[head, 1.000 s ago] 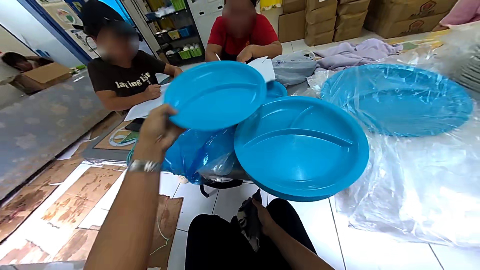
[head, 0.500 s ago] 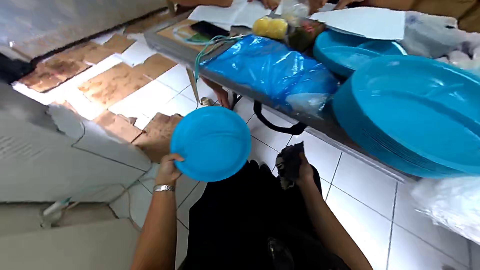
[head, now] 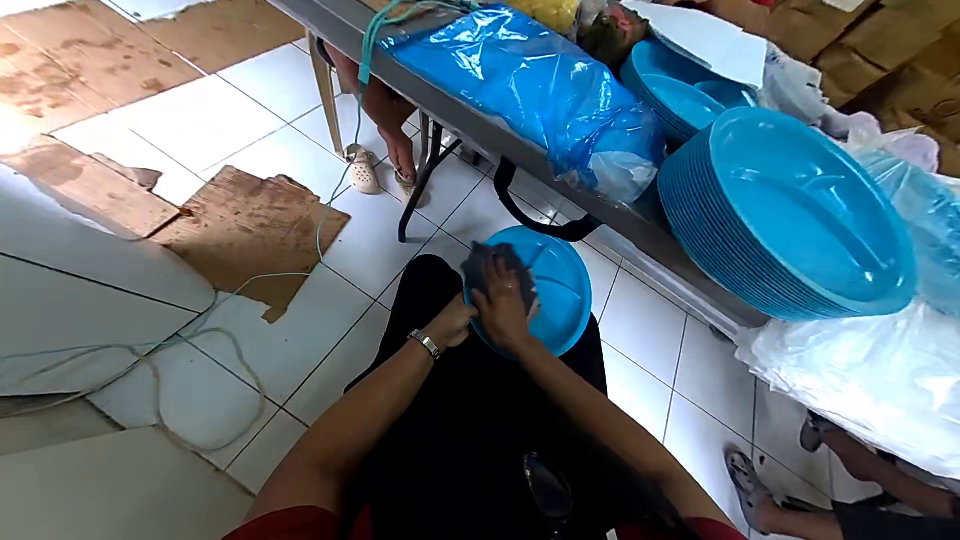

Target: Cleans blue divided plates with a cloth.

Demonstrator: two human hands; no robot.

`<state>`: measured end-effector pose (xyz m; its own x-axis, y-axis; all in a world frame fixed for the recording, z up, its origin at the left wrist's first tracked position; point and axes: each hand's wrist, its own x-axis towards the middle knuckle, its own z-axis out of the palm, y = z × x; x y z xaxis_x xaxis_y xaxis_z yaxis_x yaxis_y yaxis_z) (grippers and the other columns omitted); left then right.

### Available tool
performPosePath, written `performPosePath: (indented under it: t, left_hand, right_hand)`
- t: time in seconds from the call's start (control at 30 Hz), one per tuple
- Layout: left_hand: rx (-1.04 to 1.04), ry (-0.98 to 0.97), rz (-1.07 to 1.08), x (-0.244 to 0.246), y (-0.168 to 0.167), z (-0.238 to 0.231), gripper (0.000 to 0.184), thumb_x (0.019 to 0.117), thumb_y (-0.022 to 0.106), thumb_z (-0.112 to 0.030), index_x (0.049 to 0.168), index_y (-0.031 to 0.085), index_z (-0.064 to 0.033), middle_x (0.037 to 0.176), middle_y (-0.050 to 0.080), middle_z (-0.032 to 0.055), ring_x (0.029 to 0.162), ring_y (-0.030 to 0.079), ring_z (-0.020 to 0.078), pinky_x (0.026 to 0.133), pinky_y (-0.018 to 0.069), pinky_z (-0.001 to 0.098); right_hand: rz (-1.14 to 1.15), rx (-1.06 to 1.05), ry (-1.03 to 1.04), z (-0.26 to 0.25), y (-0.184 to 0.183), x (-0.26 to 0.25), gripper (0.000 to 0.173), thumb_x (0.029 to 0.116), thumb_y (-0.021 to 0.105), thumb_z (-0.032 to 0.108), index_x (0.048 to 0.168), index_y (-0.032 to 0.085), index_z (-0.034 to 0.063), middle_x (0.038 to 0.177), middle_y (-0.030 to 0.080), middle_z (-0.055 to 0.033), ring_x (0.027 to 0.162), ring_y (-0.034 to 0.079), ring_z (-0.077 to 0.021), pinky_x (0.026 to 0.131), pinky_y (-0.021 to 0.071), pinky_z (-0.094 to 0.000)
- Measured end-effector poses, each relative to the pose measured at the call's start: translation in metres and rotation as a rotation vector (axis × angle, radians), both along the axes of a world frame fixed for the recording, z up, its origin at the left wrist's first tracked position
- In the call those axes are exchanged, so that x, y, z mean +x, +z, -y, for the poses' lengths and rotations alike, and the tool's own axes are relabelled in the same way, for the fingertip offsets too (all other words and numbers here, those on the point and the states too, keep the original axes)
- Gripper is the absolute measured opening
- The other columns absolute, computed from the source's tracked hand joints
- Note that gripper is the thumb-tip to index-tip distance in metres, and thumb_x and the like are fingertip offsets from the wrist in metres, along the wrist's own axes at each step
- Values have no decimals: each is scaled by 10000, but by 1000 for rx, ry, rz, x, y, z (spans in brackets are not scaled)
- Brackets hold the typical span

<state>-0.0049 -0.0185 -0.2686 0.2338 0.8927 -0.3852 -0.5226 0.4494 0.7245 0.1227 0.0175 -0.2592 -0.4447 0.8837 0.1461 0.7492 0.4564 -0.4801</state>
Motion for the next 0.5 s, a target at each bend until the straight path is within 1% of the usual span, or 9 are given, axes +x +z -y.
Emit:
performPosePath:
  t: [0.03, 0.07, 0.1, 0.13, 0.17, 0.23, 0.37, 0.43, 0.5]
  left_hand:
    - [2, 31, 11, -4, -1, 2, 231, 1015, 422, 74, 1182, 532, -42, 947, 687, 53, 861, 680, 137, 801, 578, 327]
    - [2, 57, 30, -8, -2, 4, 216, 1012, 423, 78, 1134, 550, -48, 908, 692, 48, 834, 682, 140, 789, 580, 329]
    - [1, 75, 40, -10, -4, 4, 253, 977, 432, 118, 1137, 538, -47, 912, 687, 55, 833, 681, 149, 790, 582, 339]
    - [-3, 80, 34, -11, -4, 5, 346, 921, 447, 168, 1192, 505, -39, 964, 672, 71, 863, 675, 160, 802, 580, 352]
    - [-12, 81, 24, -11, -4, 5, 453, 861, 462, 205, 1250, 479, -25, 1035, 653, 96, 902, 666, 175, 813, 578, 362]
    - [-36, 83, 11, -9, -2, 5, 576, 820, 489, 233, 1345, 447, 1, 1150, 633, 150, 972, 668, 210, 833, 584, 387]
    - [-34, 63, -3, -3, -2, 2, 600, 811, 496, 228, 1366, 442, 6, 1173, 630, 158, 988, 668, 209, 839, 584, 383]
    - [-29, 36, -15, -1, -2, 0, 592, 807, 502, 224, 1354, 454, 2, 1161, 633, 152, 981, 667, 201, 832, 582, 374]
    - [-33, 27, -24, -2, -2, 0, 576, 799, 510, 228, 1327, 471, 2, 1133, 643, 141, 959, 670, 191, 819, 583, 362]
  right_hand:
    - [-18, -28, 95, 6, 0, -12, 537, 1066, 478, 255, 1498, 450, -63, 1601, 399, -217, 1523, 309, -386, 1253, 185, -582]
    - [-14, -17, 172, 6, 0, -17, 528, 1067, 472, 256, 1502, 459, -43, 1596, 417, -198, 1516, 334, -365, 1248, 201, -576]
    - [4, 23, 224, 1, 0, -17, 521, 1067, 470, 263, 1503, 469, -22, 1591, 432, -179, 1506, 359, -353, 1239, 223, -579]
    - [29, 80, 242, -7, -2, -14, 515, 1064, 473, 272, 1502, 484, 0, 1583, 451, -160, 1495, 380, -347, 1226, 244, -588]
    - [50, 133, 226, -15, -4, -9, 512, 1060, 479, 278, 1498, 496, 14, 1578, 463, -147, 1488, 391, -351, 1214, 257, -605]
    - [87, 193, 139, -35, -6, 8, 508, 1059, 476, 270, 1495, 496, 9, 1580, 460, -146, 1484, 387, -378, 1201, 267, -625]
    - [151, 141, -92, -60, -3, 48, 549, 1081, 429, 270, 1547, 393, -20, 1644, 346, -162, 1529, 290, -390, 1219, 258, -594]
    - [155, 135, -187, -57, -3, 51, 542, 1083, 424, 259, 1528, 404, -49, 1666, 288, -177, 1550, 236, -386, 1229, 253, -570]
    - [145, 164, -188, -47, -2, 39, 531, 1068, 456, 225, 1503, 425, -79, 1656, 299, -200, 1547, 230, -410, 1233, 248, -566]
